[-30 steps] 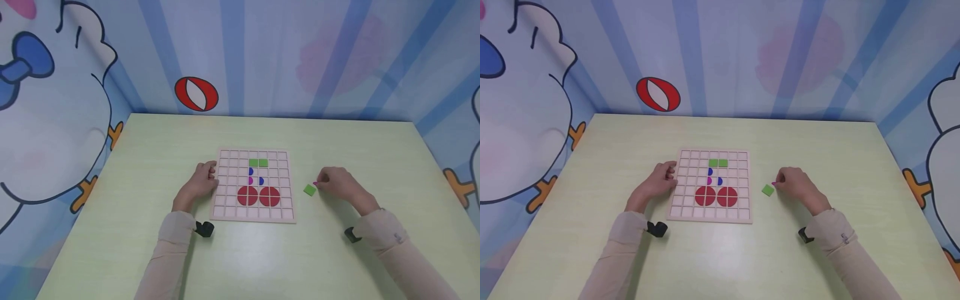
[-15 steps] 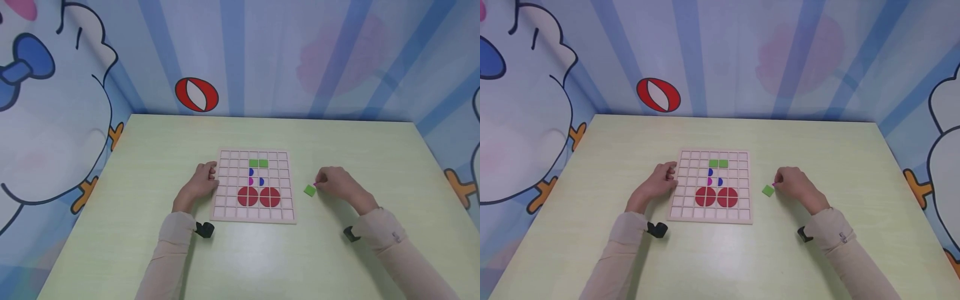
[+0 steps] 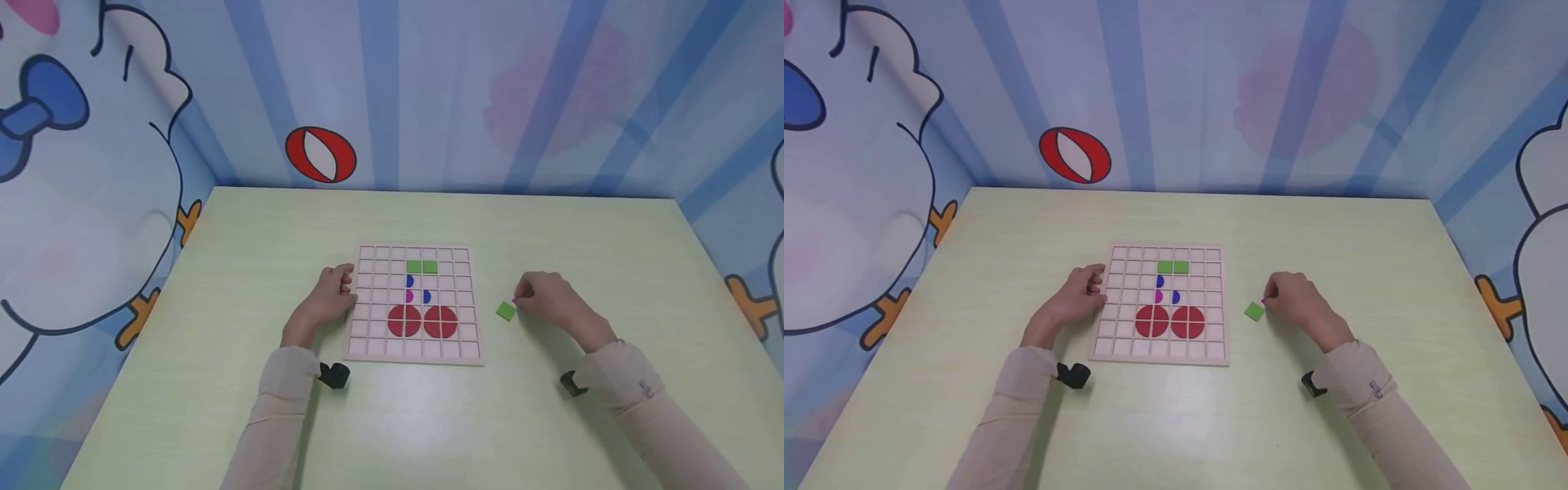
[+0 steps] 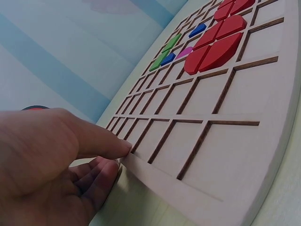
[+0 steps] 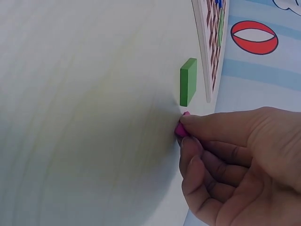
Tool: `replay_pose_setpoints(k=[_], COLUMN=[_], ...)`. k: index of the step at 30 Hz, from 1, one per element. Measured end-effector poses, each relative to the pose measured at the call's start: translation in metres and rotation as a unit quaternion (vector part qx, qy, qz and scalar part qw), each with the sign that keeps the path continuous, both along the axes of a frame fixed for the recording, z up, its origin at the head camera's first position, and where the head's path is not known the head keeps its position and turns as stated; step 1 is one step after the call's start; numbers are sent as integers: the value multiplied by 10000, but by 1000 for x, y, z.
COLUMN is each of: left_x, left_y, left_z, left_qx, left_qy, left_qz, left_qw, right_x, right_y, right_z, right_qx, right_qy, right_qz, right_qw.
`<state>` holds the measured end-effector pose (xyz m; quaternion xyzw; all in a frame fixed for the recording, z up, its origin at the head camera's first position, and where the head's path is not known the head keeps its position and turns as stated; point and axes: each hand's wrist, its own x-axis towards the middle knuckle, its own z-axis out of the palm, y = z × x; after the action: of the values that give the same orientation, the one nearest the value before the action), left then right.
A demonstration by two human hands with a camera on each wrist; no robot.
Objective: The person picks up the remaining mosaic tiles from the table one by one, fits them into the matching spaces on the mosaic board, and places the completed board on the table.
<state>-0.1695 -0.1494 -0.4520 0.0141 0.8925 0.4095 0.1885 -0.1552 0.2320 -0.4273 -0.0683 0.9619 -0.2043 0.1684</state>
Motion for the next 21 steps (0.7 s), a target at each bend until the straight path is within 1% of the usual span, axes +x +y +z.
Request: replay_pose_setpoints(k=[9,14,17,21], left_x=[1,1,1,1], left_y=[1,1,1,0], left_z=[0,0,0,0], left_qx=[41,60,66,58], left_qy=[-23,-46,-55,-25], left_qz=[49,51,55,46], left_qw=[10000,10000,9999,10000], right_x=[1,1,-2,-7], right_y=[5,6,5,1], right_z=[-2,0,2,3], right_qx=[-159,-319,-542,-845], right_qy=[105,-71,-203,-275], right_qz=[43,-142,-267,-395], right_qw=[9998,9994,9980,9953])
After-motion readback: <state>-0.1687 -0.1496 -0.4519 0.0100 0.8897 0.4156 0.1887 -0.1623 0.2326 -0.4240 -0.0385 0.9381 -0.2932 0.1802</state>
